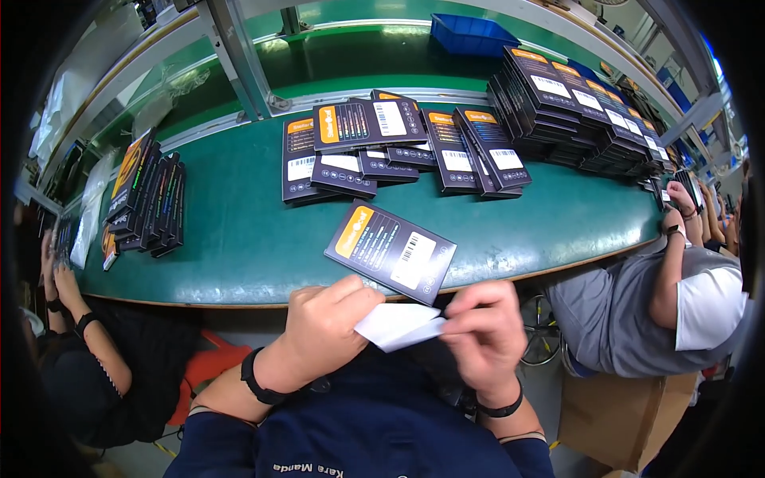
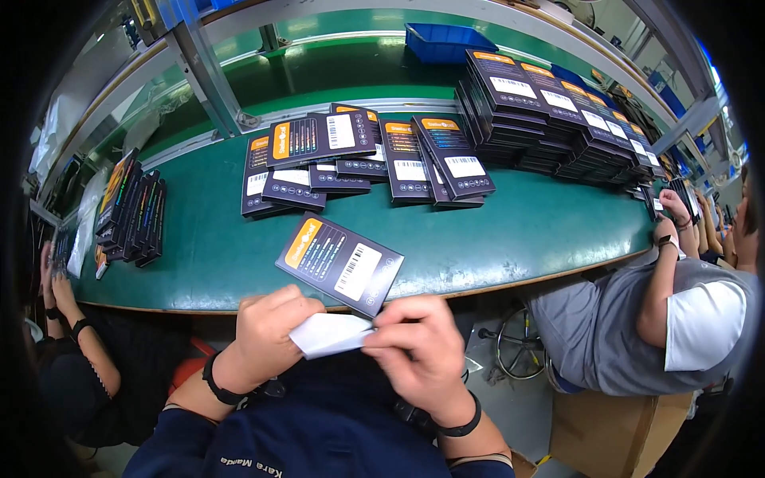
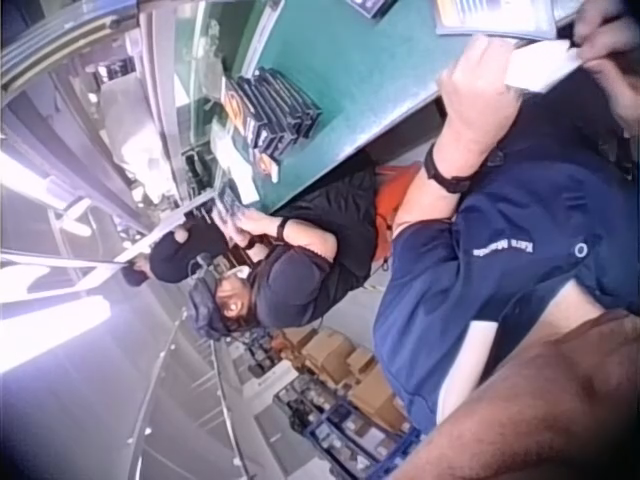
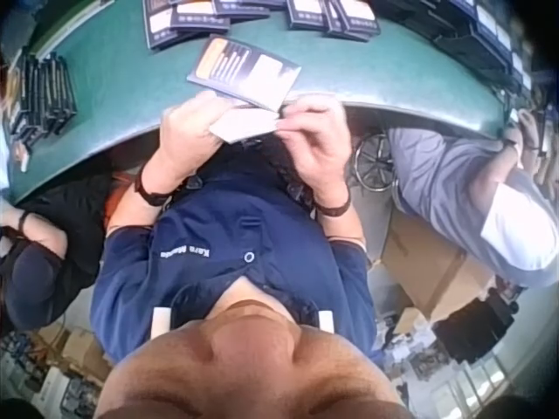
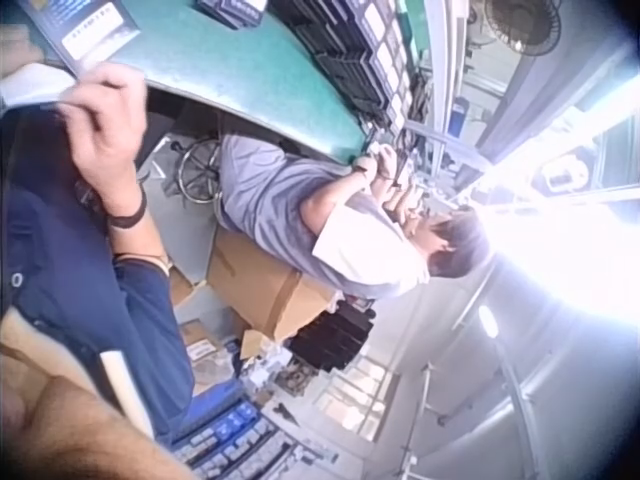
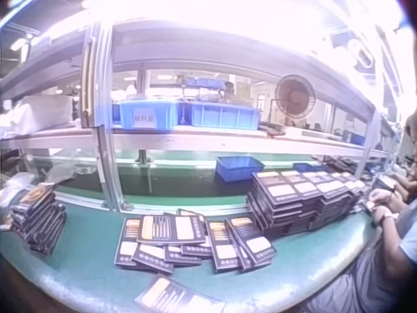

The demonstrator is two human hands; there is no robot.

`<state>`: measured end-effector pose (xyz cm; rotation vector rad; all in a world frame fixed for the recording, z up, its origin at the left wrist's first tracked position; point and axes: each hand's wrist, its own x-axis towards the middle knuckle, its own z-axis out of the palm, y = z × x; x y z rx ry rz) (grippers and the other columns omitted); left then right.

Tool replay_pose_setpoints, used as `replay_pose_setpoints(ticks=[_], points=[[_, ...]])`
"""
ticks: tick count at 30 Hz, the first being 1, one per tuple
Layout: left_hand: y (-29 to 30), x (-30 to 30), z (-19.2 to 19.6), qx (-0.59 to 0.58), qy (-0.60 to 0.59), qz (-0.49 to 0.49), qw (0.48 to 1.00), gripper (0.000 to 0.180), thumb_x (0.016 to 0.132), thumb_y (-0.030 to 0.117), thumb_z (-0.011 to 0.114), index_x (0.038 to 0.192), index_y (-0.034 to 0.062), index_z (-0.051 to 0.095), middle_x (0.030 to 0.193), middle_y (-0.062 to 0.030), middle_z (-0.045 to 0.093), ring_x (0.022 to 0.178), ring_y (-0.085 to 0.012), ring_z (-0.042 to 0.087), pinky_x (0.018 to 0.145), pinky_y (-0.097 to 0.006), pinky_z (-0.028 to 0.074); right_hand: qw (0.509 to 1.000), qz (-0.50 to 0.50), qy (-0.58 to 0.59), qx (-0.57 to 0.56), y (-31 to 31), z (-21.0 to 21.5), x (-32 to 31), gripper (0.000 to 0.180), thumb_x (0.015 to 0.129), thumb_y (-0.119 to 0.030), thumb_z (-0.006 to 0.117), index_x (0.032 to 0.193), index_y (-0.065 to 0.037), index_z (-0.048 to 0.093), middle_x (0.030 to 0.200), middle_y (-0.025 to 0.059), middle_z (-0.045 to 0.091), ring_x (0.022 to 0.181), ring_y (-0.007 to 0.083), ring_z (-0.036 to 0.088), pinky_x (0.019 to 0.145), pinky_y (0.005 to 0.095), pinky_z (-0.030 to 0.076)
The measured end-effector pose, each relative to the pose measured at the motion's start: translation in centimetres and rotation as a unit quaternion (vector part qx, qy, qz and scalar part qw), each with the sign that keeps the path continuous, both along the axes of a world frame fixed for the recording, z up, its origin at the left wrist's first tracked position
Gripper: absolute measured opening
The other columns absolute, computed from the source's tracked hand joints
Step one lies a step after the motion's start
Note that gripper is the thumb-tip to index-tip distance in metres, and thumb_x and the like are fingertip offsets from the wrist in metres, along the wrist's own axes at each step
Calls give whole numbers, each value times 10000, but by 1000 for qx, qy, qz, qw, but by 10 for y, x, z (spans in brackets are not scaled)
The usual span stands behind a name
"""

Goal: Applying stickers and labels to product boxes on a factory assembly line.

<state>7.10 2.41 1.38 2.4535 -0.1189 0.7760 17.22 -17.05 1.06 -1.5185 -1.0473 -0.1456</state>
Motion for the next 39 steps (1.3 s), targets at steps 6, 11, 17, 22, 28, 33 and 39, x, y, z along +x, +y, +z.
replay_pose_setpoints(ticks=[6, 11, 17, 22, 28, 33, 39], points=[[15, 2, -1, 41, 29, 10, 999, 132, 707, 112, 743, 767, 62, 637, 966, -84, 607, 924, -299, 588, 825, -417, 458, 964, -79, 233, 101, -19, 11, 37, 88, 964, -11, 585, 1034, -11, 532, 863, 36, 581, 655, 52, 526, 584, 195, 449], [29, 7, -5, 27, 25, 22, 999, 152, 686, 105, 775, 760, 47, 656, 1040, -101, 646, 940, -314, 608, 819, -410, 483, 967, -23, 241, -78, -13, 9, 58, 61, 936, -26, 645, 983, -17, 609, 754, -8, 617, 647, 32, 537, 555, 198, 428], [17, 7, 2, 18, 26, 31, 999, 171, 685, 138, 794, 746, 49, 661, 1137, -128, 648, 1056, -350, 614, 957, -434, 475, 961, 30, 243, -127, -4, 5, 92, 81, 946, -82, 662, 978, -23, 615, 735, -37, 594, 642, 17, 495, 565, 192, 395], [-13, 23, 4, 73, 76, -107, 989, 185, 721, 153, 783, 701, 61, 624, 1450, -179, 491, 1411, -405, 371, 1108, -617, 286, 956, 45, 273, -94, -10, 7, 112, 121, 953, -121, 669, 990, -20, 613, 784, -41, 610, 691, 13, 516, 611, 175, 403], [-2, 22, -1, 76, 99, -203, 971, 166, 657, 75, 749, 670, 70, 584, 1406, -132, 537, 1411, -385, 383, 1118, -655, 261, 962, 27, 221, -154, -17, 3, 94, 99, 924, -98, 698, 927, -18, 640, 743, -49, 602, 647, 9, 494, 585, 180, 403], [7, 22, -4, 39, 71, -241, 967, 234, 743, 152, 777, 659, 59, 579, 1277, -118, 594, 1358, -362, 454, 1115, -659, 280, 968, -7, 179, -174, -15, 5, 72, 84, 897, -69, 711, 897, -8, 654, 679, -17, 613, 589, 21, 496, 541, 203, 406], [2, 17, -10, 27, 17, -209, 977, 223, 713, 149, 786, 658, 82, 580, 1254, -112, 608, 1279, -319, 528, 1081, -569, 360, 971, -49, 133, -195, -12, 10, 58, 69, 885, -30, 706, 915, -1, 652, 655, 2, 625, 552, 34, 504, 516, 205, 408]])
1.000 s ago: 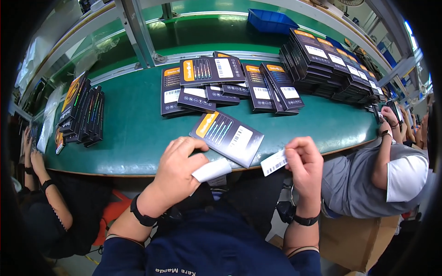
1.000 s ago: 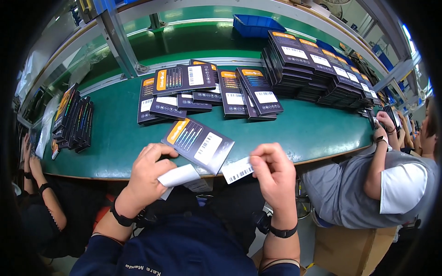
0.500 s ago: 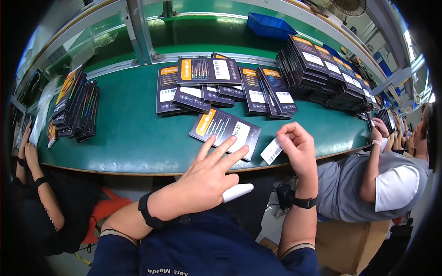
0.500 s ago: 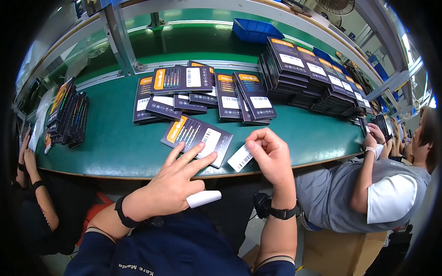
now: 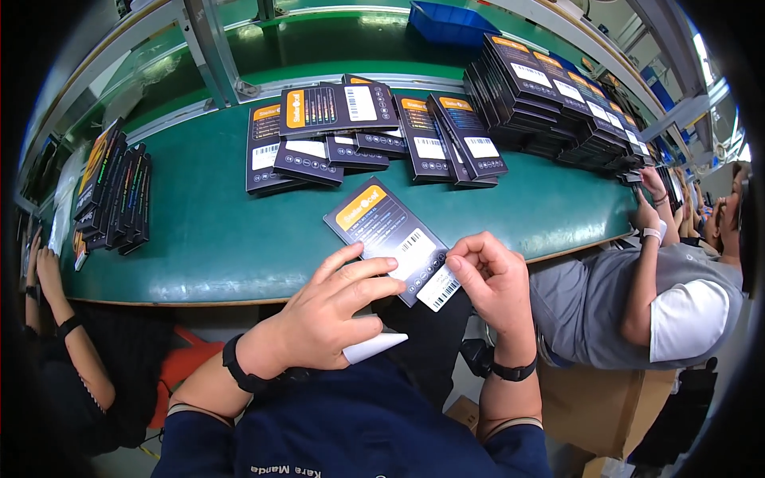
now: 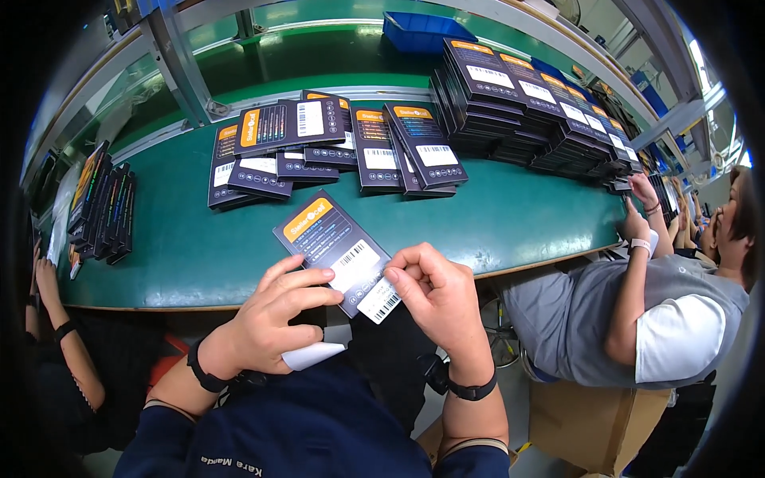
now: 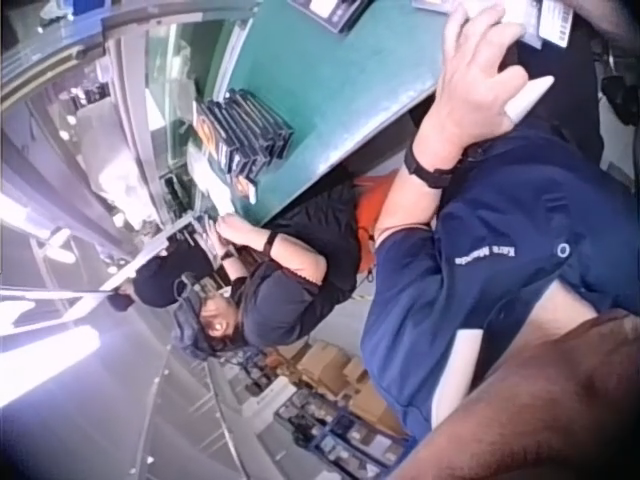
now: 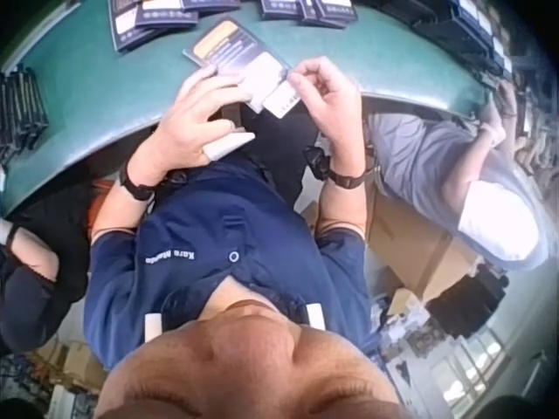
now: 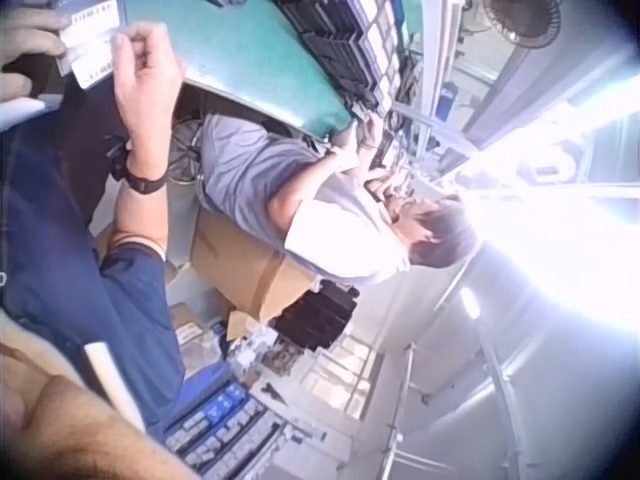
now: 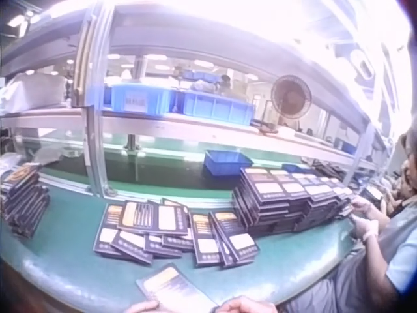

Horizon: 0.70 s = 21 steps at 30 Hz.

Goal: Applying stickers and labels to product boxes on a factory assembly line.

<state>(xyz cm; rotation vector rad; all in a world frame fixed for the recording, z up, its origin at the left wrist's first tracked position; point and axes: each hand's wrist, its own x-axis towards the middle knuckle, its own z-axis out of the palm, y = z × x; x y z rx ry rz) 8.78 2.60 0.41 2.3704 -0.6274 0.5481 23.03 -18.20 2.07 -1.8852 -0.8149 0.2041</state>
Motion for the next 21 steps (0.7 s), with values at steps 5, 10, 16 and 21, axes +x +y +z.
replay_pose_setpoints(ticks=[5, 10, 16, 21], points=[[-7, -1, -10, -18, -47, 15, 999, 213, 695, 163, 774, 656, 92, 577, 1262, -99, 615, 1212, -287, 558, 1013, -484, 416, 999, -21, -26, -7, 0, -2, -6, 70, 874, -18, 707, 906, -2, 646, 621, 2, 600, 526, 28, 478, 485, 212, 377], [-11, -2, -12, -13, -43, 5, 999, 202, 684, 154, 759, 652, 94, 569, 1293, -89, 615, 1215, -276, 554, 997, -467, 419, 999, -28, -43, -1, 1, -5, -7, 75, 864, -10, 711, 897, -9, 644, 596, 4, 575, 516, 28, 461, 475, 218, 364], [-12, -2, -11, 33, -13, 8, 999, 161, 663, 105, 734, 651, 93, 574, 1360, -61, 603, 1256, -259, 538, 1022, -469, 407, 997, -31, -74, -13, 1, -7, -8, 86, 849, -16, 723, 890, -19, 648, 589, 26, 583, 495, 73, 508, 477, 242, 398], [-13, -1, -14, 49, -27, 18, 998, 231, 705, 193, 754, 620, 107, 557, 1327, -50, 636, 1257, -249, 550, 1050, -466, 371, 994, -40, -95, -43, 3, -6, -7, 102, 828, -25, 737, 877, -30, 647, 589, 49, 590, 484, 132, 552, 477, 276, 424]])
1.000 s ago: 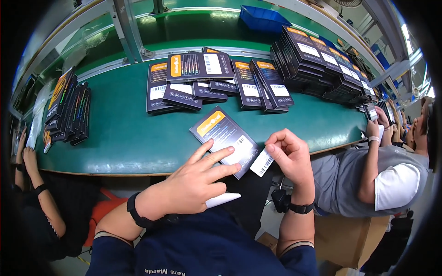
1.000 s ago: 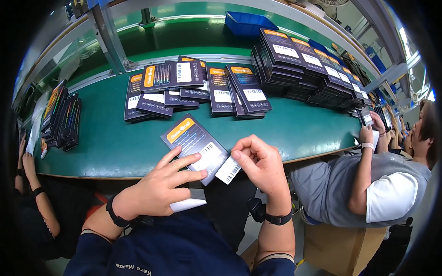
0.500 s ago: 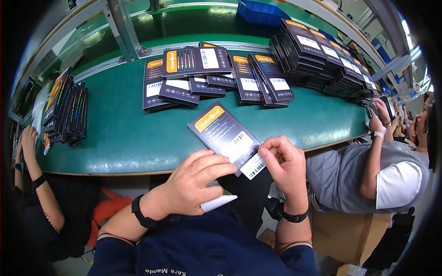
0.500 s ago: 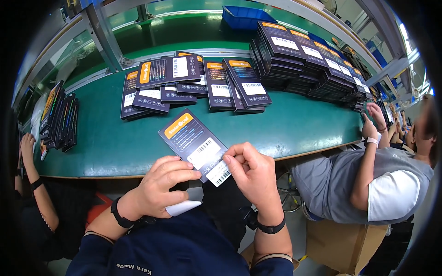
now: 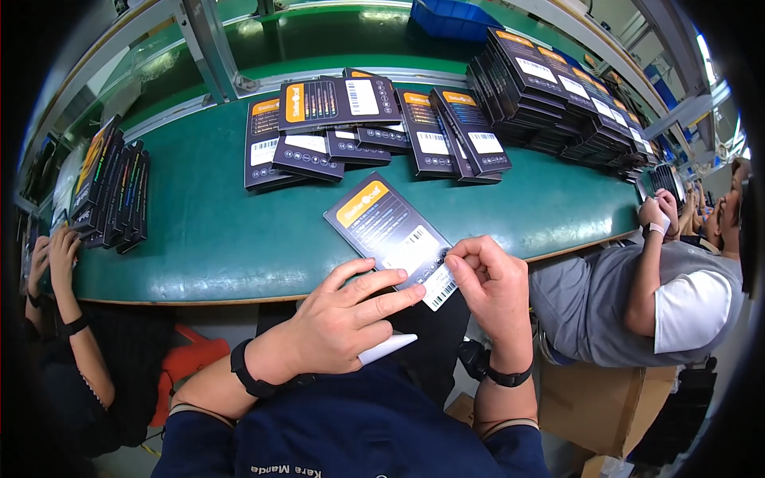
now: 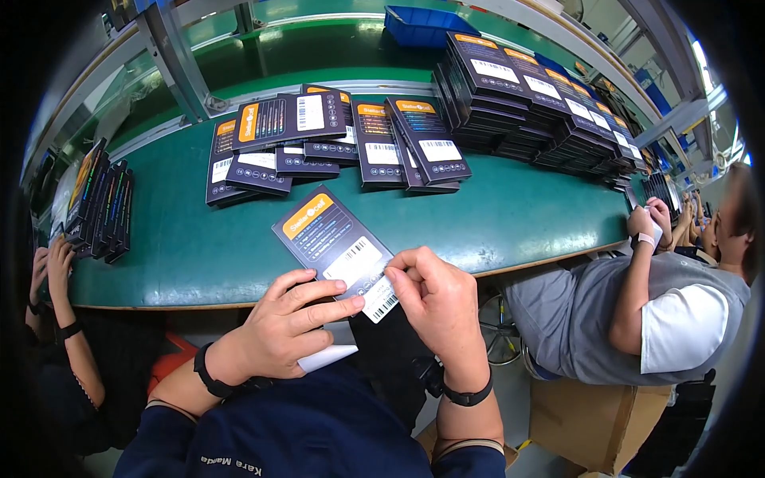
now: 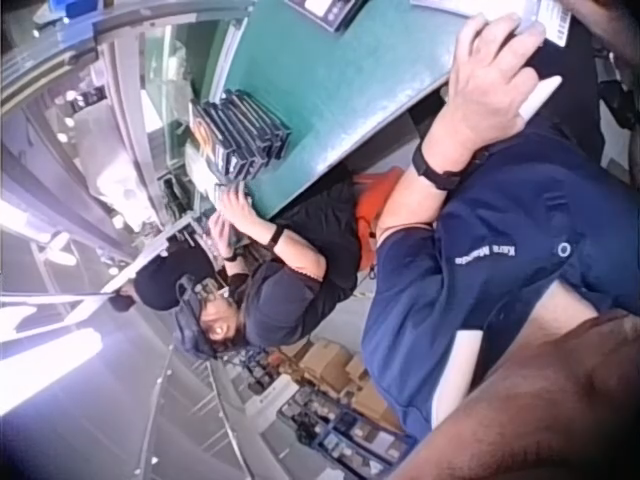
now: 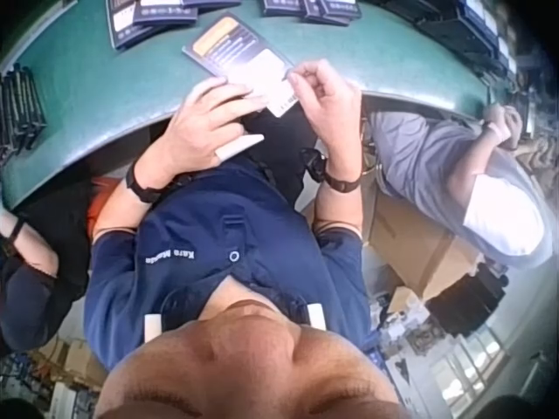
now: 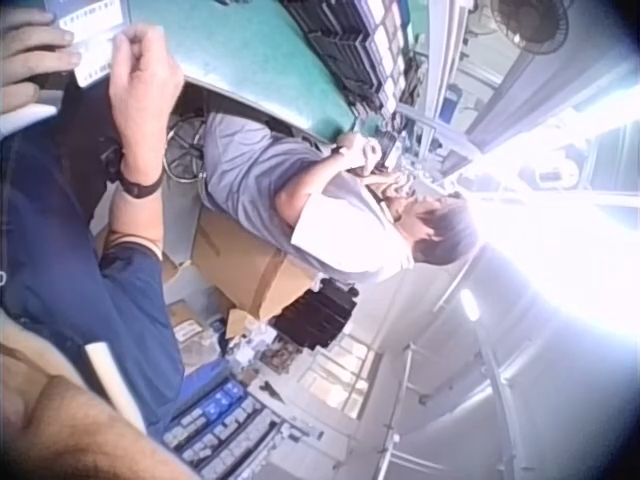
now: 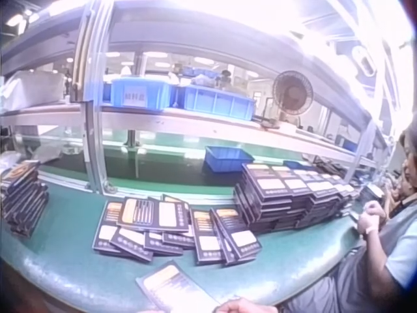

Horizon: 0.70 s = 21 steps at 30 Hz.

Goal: Applying stickers and labels to product boxes on a factory assembly line.

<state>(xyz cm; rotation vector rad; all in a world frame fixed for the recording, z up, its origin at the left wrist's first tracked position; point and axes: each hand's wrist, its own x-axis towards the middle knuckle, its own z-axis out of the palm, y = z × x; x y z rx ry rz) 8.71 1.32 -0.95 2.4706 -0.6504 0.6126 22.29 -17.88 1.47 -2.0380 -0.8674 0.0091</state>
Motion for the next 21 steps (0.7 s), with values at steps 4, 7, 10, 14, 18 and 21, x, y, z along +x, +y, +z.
replay_pose_setpoints(ticks=[4, 7, 10, 14, 18, 21], points=[[0, 0, -1, -8, 3, 3, 1000, 236, 706, 188, 758, 619, 109, 553, 1322, -42, 640, 1255, -247, 551, 1052, -467, 370, 1000, -5, -14, -15, 2, 2, -2, 102, 824, -31, 740, 865, -40, 647, 581, 55, 580, 481, 156, 561, 474, 291, 430], [0, 0, -1, -4, 3, 5, 1000, 238, 712, 197, 765, 627, 109, 560, 1318, -39, 642, 1252, -245, 553, 1053, -464, 371, 998, -11, -27, -47, 1, 5, -3, 120, 820, -39, 745, 889, -51, 647, 572, 57, 568, 482, 165, 565, 471, 300, 429], [0, 0, -1, 4, 0, 7, 1000, 235, 722, 197, 770, 637, 109, 569, 1302, -38, 648, 1248, -249, 555, 1053, -471, 376, 994, -62, 0, -95, -4, 6, 2, 179, 810, -66, 765, 933, -58, 634, 558, 54, 560, 469, 188, 561, 463, 309, 427], [5, -2, 0, -23, 8, -5, 1000, 237, 721, 203, 789, 652, 109, 582, 1274, -41, 657, 1237, -262, 561, 1052, -498, 387, 992, -90, -48, -75, -15, 5, 10, 389, 739, -116, 821, 1071, -66, 624, 692, 75, 624, 592, 225, 604, 533, 322, 464], [13, -7, 4, -50, 18, -34, 998, 263, 706, 241, 821, 647, 112, 600, 1267, -57, 656, 1223, -282, 569, 1051, -509, 392, 968, 100, -218, -72, -21, -6, -6, 641, 625, -183, 849, 1233, -169, 646, 1317, 104, 564, 1148, 322, 552, 916, 429, 447], [19, -11, 12, -78, 51, -73, 993, 185, 674, 201, 796, 680, 108, 636, 1323, -92, 615, 1274, -309, 528, 1062, -520, 379, 942, 76, -316, -81, -3, -19, -12, 524, 688, -197, 795, 1201, -192, 685, 1309, 84, 578, 1138, 296, 565, 915, 428, 448]])
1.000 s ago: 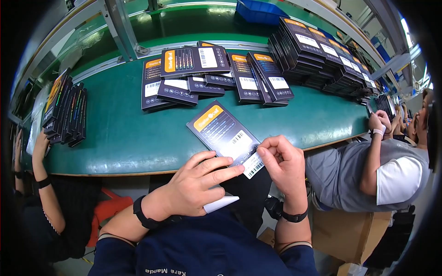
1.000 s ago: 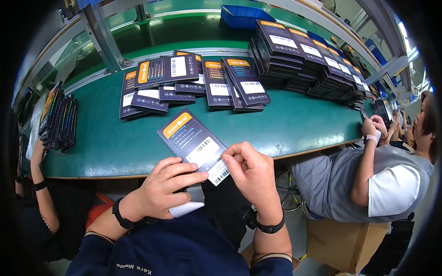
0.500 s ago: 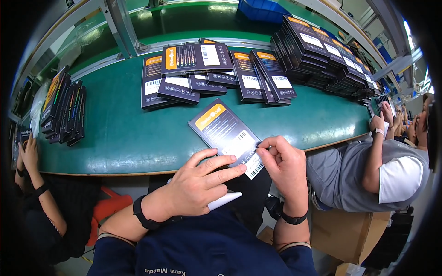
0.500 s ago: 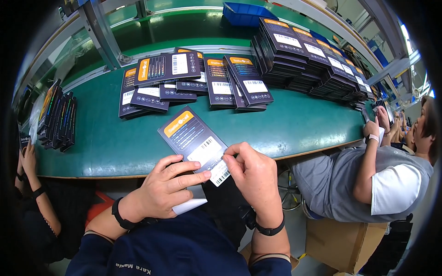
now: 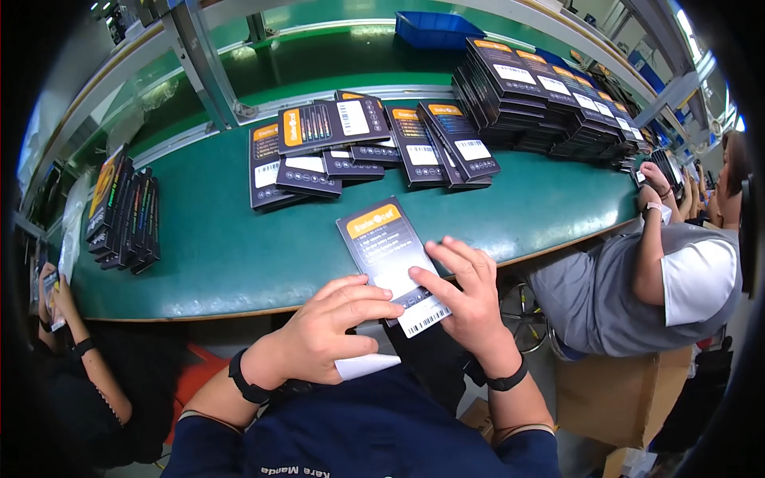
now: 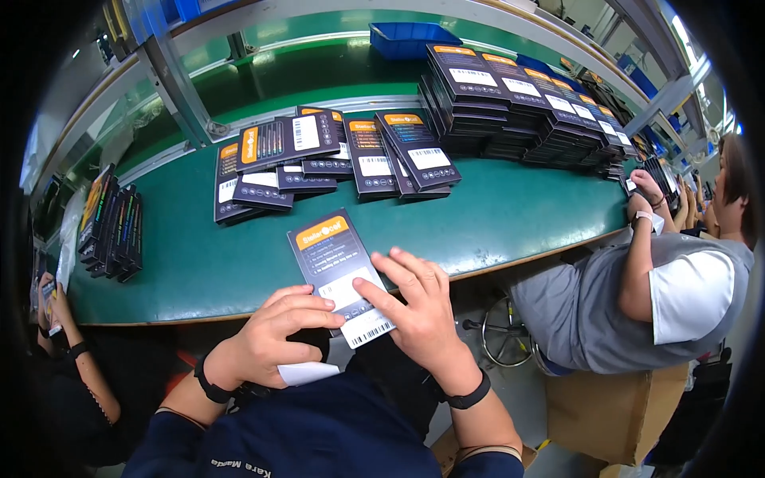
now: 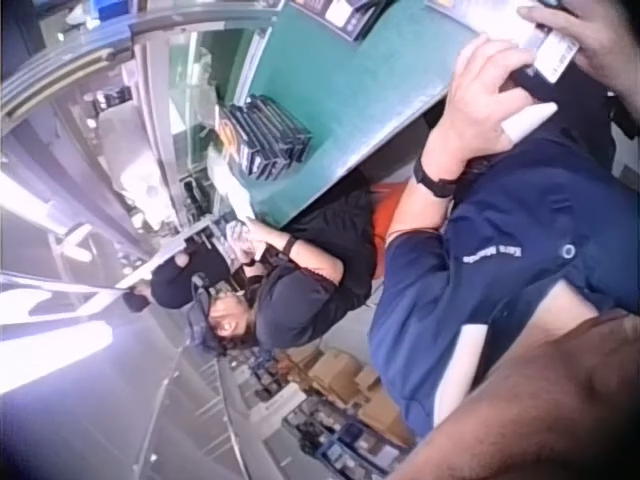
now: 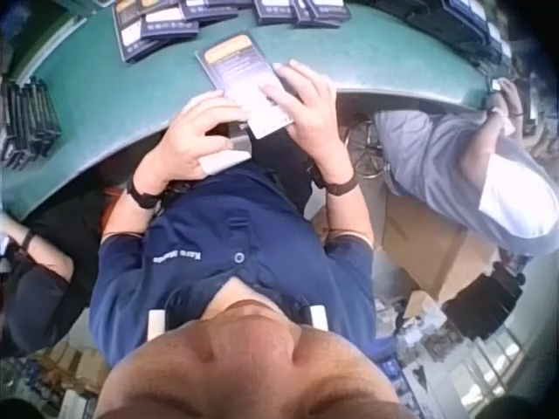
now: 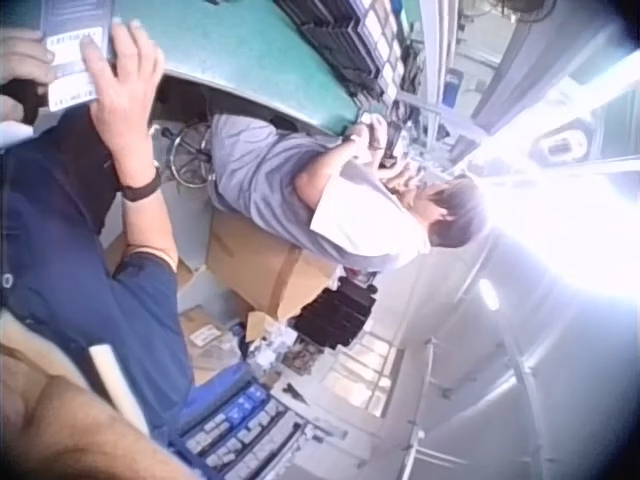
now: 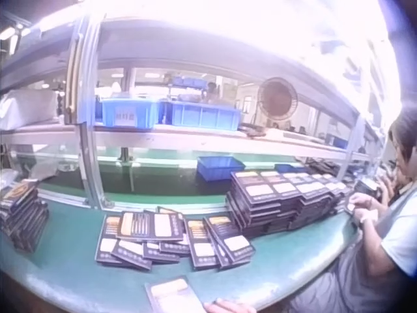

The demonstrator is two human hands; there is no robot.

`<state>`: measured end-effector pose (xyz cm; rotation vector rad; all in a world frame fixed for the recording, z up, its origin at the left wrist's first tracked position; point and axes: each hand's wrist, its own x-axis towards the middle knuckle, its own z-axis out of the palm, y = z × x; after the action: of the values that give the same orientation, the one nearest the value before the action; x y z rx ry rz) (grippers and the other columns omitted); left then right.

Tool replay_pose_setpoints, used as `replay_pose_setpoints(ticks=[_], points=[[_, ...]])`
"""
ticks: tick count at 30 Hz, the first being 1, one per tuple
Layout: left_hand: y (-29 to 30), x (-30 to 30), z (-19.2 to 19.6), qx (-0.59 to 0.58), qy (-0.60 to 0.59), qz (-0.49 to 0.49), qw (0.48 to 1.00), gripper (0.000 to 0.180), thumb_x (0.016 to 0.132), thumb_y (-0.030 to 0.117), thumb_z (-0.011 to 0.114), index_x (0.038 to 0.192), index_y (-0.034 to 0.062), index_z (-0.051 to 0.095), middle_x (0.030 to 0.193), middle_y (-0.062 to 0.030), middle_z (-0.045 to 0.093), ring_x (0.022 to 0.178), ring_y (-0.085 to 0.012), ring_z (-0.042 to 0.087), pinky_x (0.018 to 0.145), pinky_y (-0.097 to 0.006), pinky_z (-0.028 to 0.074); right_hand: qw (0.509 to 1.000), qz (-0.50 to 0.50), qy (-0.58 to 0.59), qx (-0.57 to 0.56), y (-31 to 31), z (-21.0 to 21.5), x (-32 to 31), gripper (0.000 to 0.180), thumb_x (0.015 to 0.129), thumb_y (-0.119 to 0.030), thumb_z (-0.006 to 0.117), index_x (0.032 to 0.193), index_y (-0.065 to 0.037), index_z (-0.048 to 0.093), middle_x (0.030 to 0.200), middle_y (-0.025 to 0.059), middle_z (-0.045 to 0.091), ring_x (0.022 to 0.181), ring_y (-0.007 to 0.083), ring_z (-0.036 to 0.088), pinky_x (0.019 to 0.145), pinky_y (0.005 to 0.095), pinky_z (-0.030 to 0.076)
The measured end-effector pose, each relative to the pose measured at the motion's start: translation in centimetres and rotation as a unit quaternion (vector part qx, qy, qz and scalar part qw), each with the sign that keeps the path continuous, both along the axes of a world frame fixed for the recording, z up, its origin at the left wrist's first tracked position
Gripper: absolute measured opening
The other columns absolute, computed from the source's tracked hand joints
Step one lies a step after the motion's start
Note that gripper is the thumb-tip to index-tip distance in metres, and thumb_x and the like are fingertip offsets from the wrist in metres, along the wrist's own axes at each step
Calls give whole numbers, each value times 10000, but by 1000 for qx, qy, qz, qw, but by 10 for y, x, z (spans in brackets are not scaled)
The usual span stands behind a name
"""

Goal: Applying stickers and labels to product boxes on a factory assembly line.

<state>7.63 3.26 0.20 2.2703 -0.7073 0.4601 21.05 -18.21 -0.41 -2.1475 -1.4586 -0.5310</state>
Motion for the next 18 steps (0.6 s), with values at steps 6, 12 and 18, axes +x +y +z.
replay_pose_setpoints(ticks=[6, 12, 18], points=[[11, -7, 24, 36, -26, 70, 997, 142, 674, 195, 773, 796, 129, 740, 1421, -146, 541, 1357, -355, 455, 1063, -547, 366, 966, 151, 142, 151, 8, 29, -13, 336, 689, -185, 801, 1017, -126, 760, 1009, 35, 684, 883, 227, 644, 775, 349, 488], [6, -12, 25, -136, 11, 16, 990, 168, 773, 130, 801, 914, 54, 750, 1073, -151, 680, 871, -273, 703, 761, -332, 561, 925, 214, 271, 159, 21, 56, -20, 414, 748, -59, 773, 1152, -16, 695, 763, 76, 657, 631, 201, 599, 583, 300, 451], [10, -21, 20, -243, 108, 4, 964, 192, 799, 95, 795, 973, 32, 744, 1071, -155, 681, 923, -277, 701, 802, -325, 544, 954, 200, 198, 101, 32, 51, -15, 554, 827, -43, 698, 1370, -78, 591, 623, 31, 504, 500, 186, 449, 530, 311, 390]])
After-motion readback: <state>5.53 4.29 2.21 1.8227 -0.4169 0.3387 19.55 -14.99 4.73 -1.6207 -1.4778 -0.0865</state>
